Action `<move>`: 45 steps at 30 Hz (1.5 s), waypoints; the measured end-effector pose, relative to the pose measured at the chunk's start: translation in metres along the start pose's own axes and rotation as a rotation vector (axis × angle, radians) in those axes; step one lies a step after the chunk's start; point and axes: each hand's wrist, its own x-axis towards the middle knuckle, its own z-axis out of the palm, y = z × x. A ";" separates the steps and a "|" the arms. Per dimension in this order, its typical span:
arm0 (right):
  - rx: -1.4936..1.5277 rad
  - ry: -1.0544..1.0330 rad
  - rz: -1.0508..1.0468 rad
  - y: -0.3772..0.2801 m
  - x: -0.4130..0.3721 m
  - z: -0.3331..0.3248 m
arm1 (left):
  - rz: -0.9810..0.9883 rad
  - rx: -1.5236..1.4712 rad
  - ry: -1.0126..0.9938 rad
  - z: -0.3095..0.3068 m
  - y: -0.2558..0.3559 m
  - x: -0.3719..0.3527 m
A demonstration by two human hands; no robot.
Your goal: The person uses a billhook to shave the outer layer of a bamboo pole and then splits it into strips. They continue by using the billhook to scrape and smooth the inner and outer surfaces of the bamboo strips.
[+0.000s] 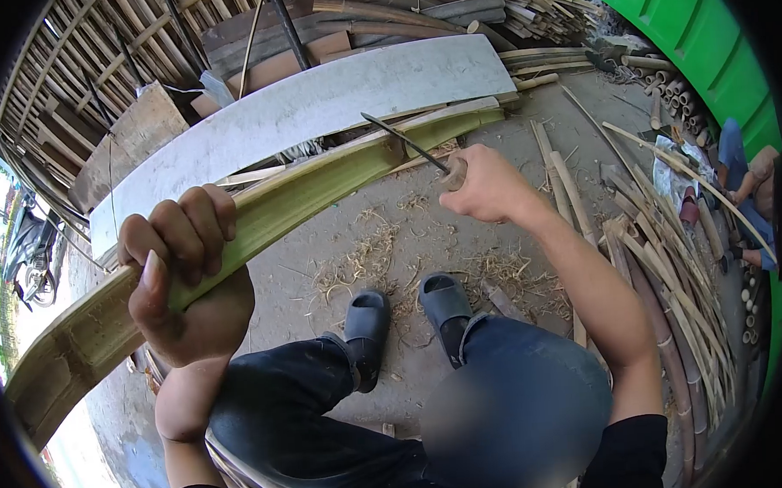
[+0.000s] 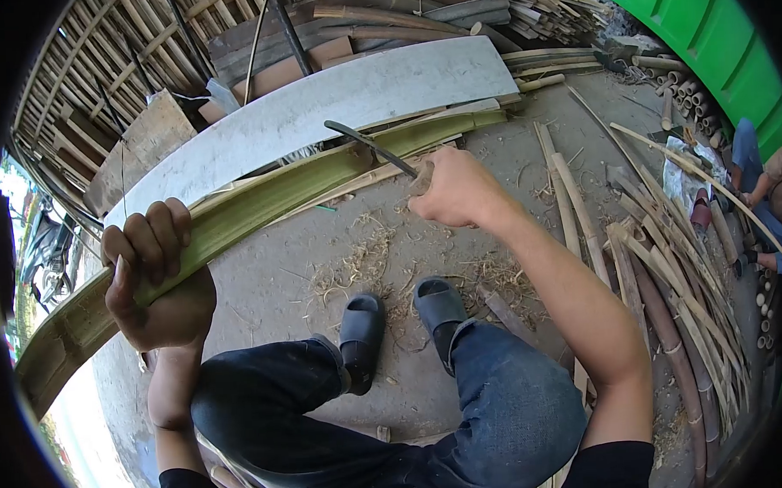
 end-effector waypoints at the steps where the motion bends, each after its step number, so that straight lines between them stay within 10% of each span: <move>1: -0.042 0.008 0.005 0.001 0.001 -0.002 | 0.007 0.012 0.013 0.002 -0.001 0.001; 16: -0.357 0.509 -0.105 0.014 0.023 -0.020 | 0.097 0.131 -0.089 0.063 0.005 -0.003; 22: 0.320 0.339 -0.175 0.032 -0.012 -0.010 | 0.059 0.047 -0.049 0.006 -0.007 0.003; 32: -0.112 0.403 -0.080 0.041 0.013 0.036 | -0.083 0.124 -0.298 0.000 0.013 -0.020; 45: -0.126 0.310 -0.015 0.011 0.015 0.043 | 0.000 0.154 0.050 -0.003 0.009 -0.013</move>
